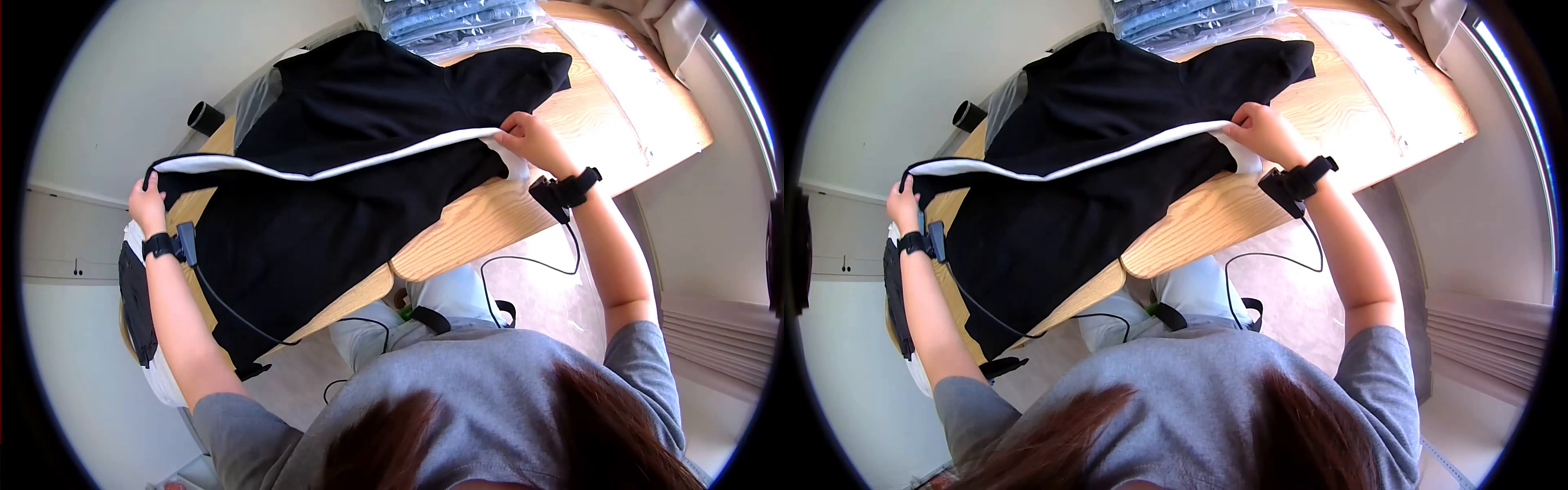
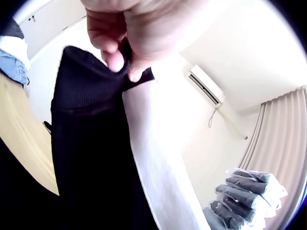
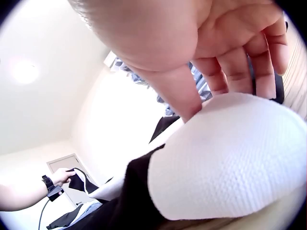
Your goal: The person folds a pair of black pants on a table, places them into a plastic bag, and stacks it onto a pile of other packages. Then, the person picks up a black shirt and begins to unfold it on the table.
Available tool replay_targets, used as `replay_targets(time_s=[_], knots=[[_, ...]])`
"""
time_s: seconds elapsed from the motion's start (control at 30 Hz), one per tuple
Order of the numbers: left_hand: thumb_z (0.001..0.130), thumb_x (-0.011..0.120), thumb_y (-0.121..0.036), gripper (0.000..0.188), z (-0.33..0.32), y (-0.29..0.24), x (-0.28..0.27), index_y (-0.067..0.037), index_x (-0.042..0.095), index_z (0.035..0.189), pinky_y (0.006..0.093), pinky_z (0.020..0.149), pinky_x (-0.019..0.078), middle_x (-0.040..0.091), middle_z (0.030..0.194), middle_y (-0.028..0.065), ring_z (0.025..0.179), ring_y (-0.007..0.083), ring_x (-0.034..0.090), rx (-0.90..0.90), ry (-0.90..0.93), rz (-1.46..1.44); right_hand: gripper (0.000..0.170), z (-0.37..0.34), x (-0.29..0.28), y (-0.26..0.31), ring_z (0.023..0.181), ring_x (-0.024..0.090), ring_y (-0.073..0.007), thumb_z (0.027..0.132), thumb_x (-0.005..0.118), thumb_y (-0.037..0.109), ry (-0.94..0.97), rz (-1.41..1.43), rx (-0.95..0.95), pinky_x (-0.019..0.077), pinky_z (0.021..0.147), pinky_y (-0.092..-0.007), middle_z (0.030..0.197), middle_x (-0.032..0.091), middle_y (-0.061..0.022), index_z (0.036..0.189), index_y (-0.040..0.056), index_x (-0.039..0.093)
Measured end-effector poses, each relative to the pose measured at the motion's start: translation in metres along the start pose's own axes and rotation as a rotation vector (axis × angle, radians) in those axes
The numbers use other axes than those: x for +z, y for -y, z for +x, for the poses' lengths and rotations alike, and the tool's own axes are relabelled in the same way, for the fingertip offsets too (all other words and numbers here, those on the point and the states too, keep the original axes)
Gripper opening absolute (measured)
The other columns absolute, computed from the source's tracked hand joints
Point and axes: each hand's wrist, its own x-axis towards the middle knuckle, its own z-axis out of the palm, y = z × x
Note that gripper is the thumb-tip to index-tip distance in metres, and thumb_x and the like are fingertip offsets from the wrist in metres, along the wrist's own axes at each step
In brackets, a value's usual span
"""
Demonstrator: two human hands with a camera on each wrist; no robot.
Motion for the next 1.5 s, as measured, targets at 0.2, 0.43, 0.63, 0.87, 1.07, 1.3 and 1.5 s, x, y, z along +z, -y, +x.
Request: replay_targets(time_s=[0.2,0.43,0.63,0.87,1.07,1.3,1.5], knots=[[0.086,0.064,-0.028,0.077,-0.015,0.024,0.015,-0.003,0.02,0.144,0.0366,0.11,0.0211,0.029,0.144,0.0215,0.134,0.0289,0.029,0.09,0.283,-0.415,0.045,-0.053,0.008,0.006,0.087,0.059,-0.031,0.07,0.077,0.035,-0.212,-0.139,-0.001,0.0471,0.079,-0.037,0.092,0.063,-0.0167,0.096,0.0002,0.063],[0.062,0.069,-0.001,0.09,-0.176,0.04,-0.086,-0.01,0.03,0.142,0.0356,0.112,0.0181,0.031,0.146,0.0167,0.139,0.0295,0.021,0.34,0.88,0.144,0.017,-0.052,0.022,-0.018,0.052,0.055,-0.0068,0.085,0.066,0.014,-0.162,0.388,-0.02,0.0415,0.051,-0.0203,0.065,0.059,-0.0011,0.094,0.0015,0.06],[0.047,0.068,0.013,0.114,-0.285,0.108,-0.096,-0.015,0.018,0.146,0.0394,0.111,0.023,0.005,0.153,0.0157,0.139,0.0382,0.015,0.183,0.941,0.481,0.013,-0.041,-0.014,-0.012,0.058,0.055,-0.0053,0.093,0.056,0.014,0.032,0.527,-0.001,0.0438,0.055,-0.0184,0.07,0.059,-0.001,0.095,0.0017,0.054],[0.053,0.055,0.023,0.106,-0.283,0.144,-0.11,-0.014,0.02,0.146,0.0384,0.112,0.0207,0.006,0.153,0.014,0.14,0.0361,0.01,0.255,0.83,0.589,0.015,-0.05,-0.022,-0.022,0.06,0.049,-0.0093,0.085,0.066,0.014,0.099,-0.005,0.01,0.0417,0.057,-0.0244,0.067,0.055,-0.0032,0.092,0.0025,0.059],[0.058,0.048,0.01,0.087,-0.248,0.132,-0.131,-0.013,0.036,0.141,0.031,0.111,0.0183,0.028,0.147,0.0144,0.14,0.0265,0.018,-0.027,0.96,0.199,0.02,-0.059,-0.028,0.001,0.061,0.05,-0.0112,0.075,0.071,0.01,0.166,-0.233,0.039,0.043,0.058,-0.0258,0.072,0.059,-0.0037,0.092,0.0033,0.064],[0.086,0.058,-0.01,0.038,-0.222,0.15,-0.123,-0.004,0.053,0.123,0.0322,0.103,0.033,0.054,0.125,0.0144,0.12,0.0266,0.047,0.117,0.63,0.134,0.035,-0.042,-0.018,0.046,0.088,0.06,-0.0233,0.071,0.073,0.008,0.052,-0.103,-0.307,0.0477,0.081,-0.0311,0.097,0.063,-0.0116,0.103,0.0026,0.061],[0.085,0.055,-0.006,0.035,-0.174,0.015,-0.155,0.0,0.054,0.12,0.0317,0.099,0.0365,0.057,0.12,0.0139,0.116,0.0252,0.052,0.338,0.549,0.042,0.053,-0.041,-0.02,0.034,0.094,0.059,-0.0266,0.067,0.075,0.007,0.09,-0.144,-0.252,0.0472,0.085,-0.0339,0.099,0.062,-0.0135,0.114,0.0048,0.054]])
